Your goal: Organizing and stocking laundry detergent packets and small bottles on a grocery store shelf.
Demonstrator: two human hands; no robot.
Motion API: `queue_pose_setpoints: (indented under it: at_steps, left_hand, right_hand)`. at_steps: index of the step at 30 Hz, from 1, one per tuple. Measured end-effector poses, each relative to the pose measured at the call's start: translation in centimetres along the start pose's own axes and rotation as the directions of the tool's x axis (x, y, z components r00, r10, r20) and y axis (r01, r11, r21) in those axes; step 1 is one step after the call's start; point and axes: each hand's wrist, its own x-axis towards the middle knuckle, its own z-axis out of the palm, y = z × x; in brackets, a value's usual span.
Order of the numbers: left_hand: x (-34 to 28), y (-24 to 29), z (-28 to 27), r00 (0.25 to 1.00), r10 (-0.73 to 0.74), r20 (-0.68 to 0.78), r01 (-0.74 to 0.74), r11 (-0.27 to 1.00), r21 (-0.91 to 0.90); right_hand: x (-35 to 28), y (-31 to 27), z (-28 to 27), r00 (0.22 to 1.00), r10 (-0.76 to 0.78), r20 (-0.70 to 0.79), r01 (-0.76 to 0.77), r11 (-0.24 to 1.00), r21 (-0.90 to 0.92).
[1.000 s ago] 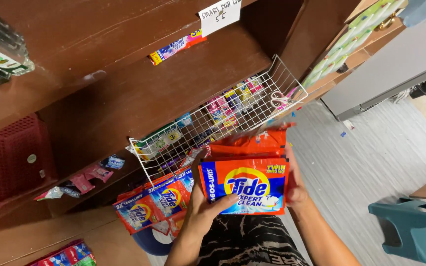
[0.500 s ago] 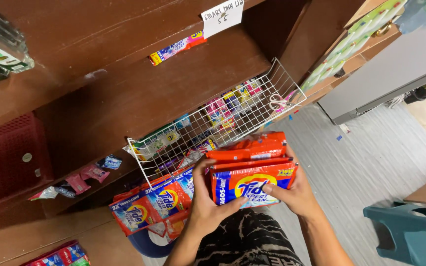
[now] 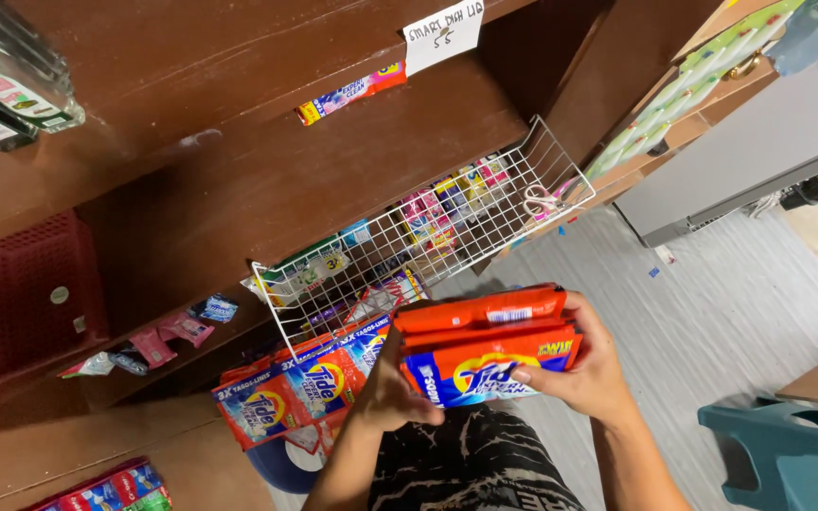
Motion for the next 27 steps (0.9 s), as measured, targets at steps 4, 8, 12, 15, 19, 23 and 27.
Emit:
queue_pose_setpoints:
  at_steps: [4, 8, 12, 15, 19, 23, 27]
  left_hand:
    - [0.8, 0.1, 1.7, 0.999, 0.013, -0.036, -0.004, 0.970, 0.243]
    - [0.9, -1.5, 2.2, 0.940, -0.156, -0.304, 0.220, 0.956, 0.192]
    - [1.0, -3.2, 1.9, 0.773, -0.234, -0.590, 0.244, 0.968, -0.064]
    - [0.6, -5.5, 0.6, 0.615, -0.389, -0.685, 0.071, 0.893, -0.444]
    - [1.1, -6.5, 1.8, 0.484, -0.473, -0.737, -0.042, 0.828, -0.559]
    - [0.0, -8.1, 3.9, 0.547, -0.327, -0.770, -0.052, 0.905, -0.421]
    - [-1.9, -10.9, 2.9, 0.536, -0.312, -0.784, 0.173, 0.950, -0.260]
  right_hand:
    - [1.9, -2.0, 2.1, 0.992, 0.085, -0.094, -0.084, 0.996, 0.016]
    - [3.4, -1.4, 3.3, 0.974, 0.076, -0.215, -0.088, 0.995, -0.045]
    - [3.3, 2.5, 2.2, 0.958, -0.058, -0.281, -0.064, 0.912, -0.404]
    - [0.9, 6.5, 2.6, 0.906, 0.158, -0.394, -0.124, 0.986, 0.111]
    - [-0.4, 7.9, 6.7, 0.851, 0.473, -0.229, -0.292, 0.788, 0.543]
    - [0.9, 6.7, 8.7, 0.825, 0.559, -0.084, -0.369, 0.645, 0.669]
    - [3.2, 4.6, 8.4, 0.801, 0.560, -0.211, -0.302, 0.682, 0.666]
